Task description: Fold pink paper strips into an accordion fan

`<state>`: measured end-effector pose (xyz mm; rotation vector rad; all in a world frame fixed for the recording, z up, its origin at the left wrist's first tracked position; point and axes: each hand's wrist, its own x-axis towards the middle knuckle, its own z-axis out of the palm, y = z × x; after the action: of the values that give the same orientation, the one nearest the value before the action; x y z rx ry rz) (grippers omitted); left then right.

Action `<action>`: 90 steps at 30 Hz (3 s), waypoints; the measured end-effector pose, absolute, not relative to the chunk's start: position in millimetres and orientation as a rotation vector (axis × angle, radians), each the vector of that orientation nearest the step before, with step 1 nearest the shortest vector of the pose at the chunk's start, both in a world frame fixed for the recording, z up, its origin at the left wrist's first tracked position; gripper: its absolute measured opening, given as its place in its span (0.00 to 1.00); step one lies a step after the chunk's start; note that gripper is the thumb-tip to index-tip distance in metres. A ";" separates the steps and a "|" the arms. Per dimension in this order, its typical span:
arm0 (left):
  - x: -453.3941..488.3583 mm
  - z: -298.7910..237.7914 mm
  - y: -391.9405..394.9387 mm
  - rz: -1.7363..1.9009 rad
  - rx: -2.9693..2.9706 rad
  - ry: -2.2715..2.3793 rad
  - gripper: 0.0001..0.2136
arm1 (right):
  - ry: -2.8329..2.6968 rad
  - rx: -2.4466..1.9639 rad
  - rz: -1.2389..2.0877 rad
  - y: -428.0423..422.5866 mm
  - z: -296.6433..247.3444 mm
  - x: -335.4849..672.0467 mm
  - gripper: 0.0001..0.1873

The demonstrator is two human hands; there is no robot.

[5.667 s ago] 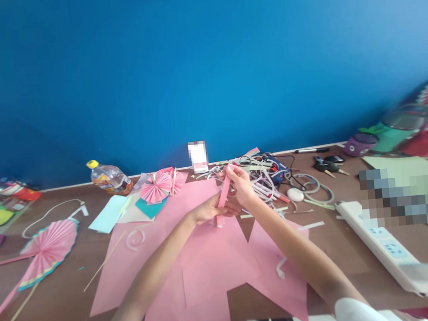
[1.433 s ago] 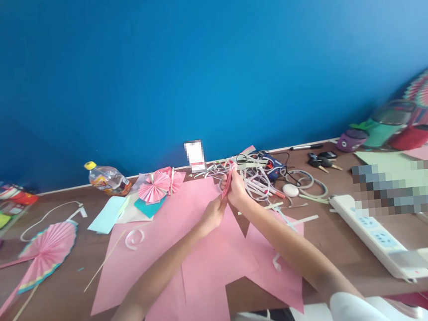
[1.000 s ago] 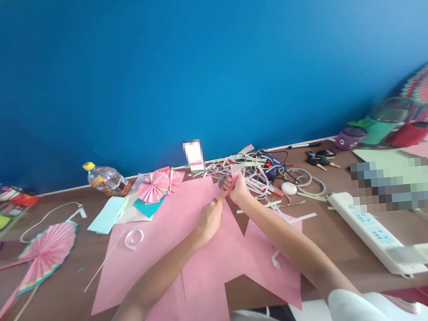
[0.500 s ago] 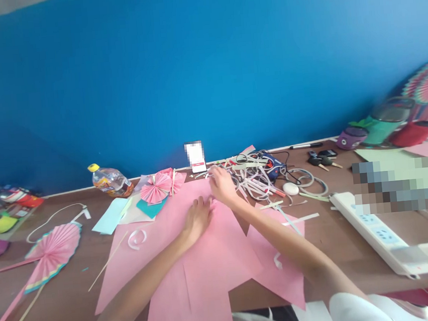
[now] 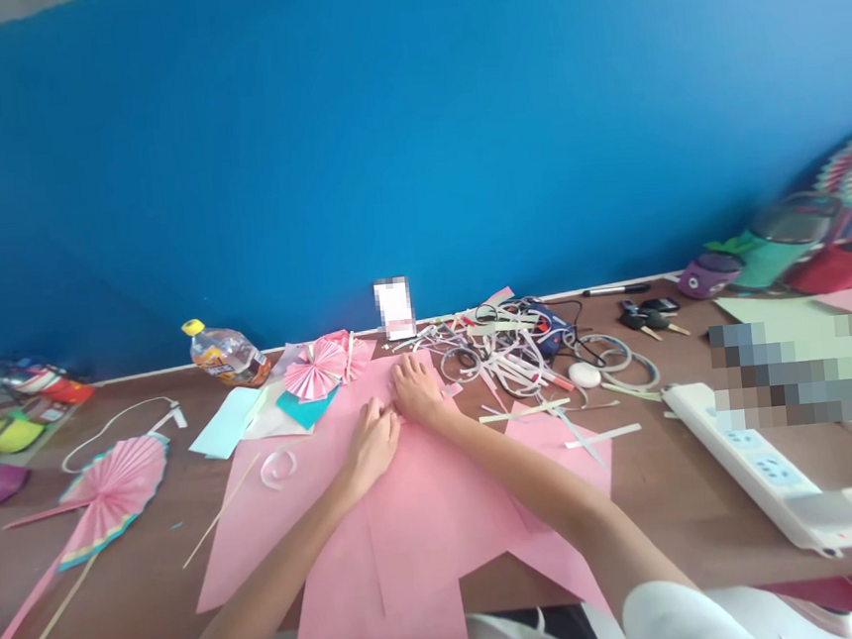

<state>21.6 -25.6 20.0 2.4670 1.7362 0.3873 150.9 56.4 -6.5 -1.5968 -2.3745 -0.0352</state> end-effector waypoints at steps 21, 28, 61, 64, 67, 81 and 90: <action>46.5 -26.3 39.1 0.633 2.214 2.156 0.26 | -2.331 -1.613 0.002 56.6 -16.5 158.6 0.24; 46.7 -24.5 35.2 0.469 2.290 2.150 0.25 | -2.346 -1.582 0.002 54.5 -3.9 161.6 0.17; 24.2 -42.1 37.6 0.757 2.401 1.773 0.19 | -2.579 -1.323 0.016 68.3 5.5 194.5 0.16; 28.0 -40.7 32.5 0.748 2.457 1.805 0.21 | -2.524 -1.308 -0.036 66.8 -0.5 196.2 0.16; 29.5 -37.8 30.2 0.752 2.456 1.815 0.25 | -2.489 -1.292 -0.064 66.9 -5.1 195.2 0.16; 18.1 -27.1 34.9 1.053 1.903 1.572 0.17 | -2.513 -1.286 -0.065 64.3 -3.2 195.6 0.15; 2.0 -8.0 30.4 1.315 1.469 1.352 0.13 | -2.645 -1.464 -0.166 57.6 16.5 174.5 0.23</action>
<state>2.0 30.4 -8.0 1.4687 1.3519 1.3150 174.5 57.6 16.5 -1.4636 -2.6447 -0.1663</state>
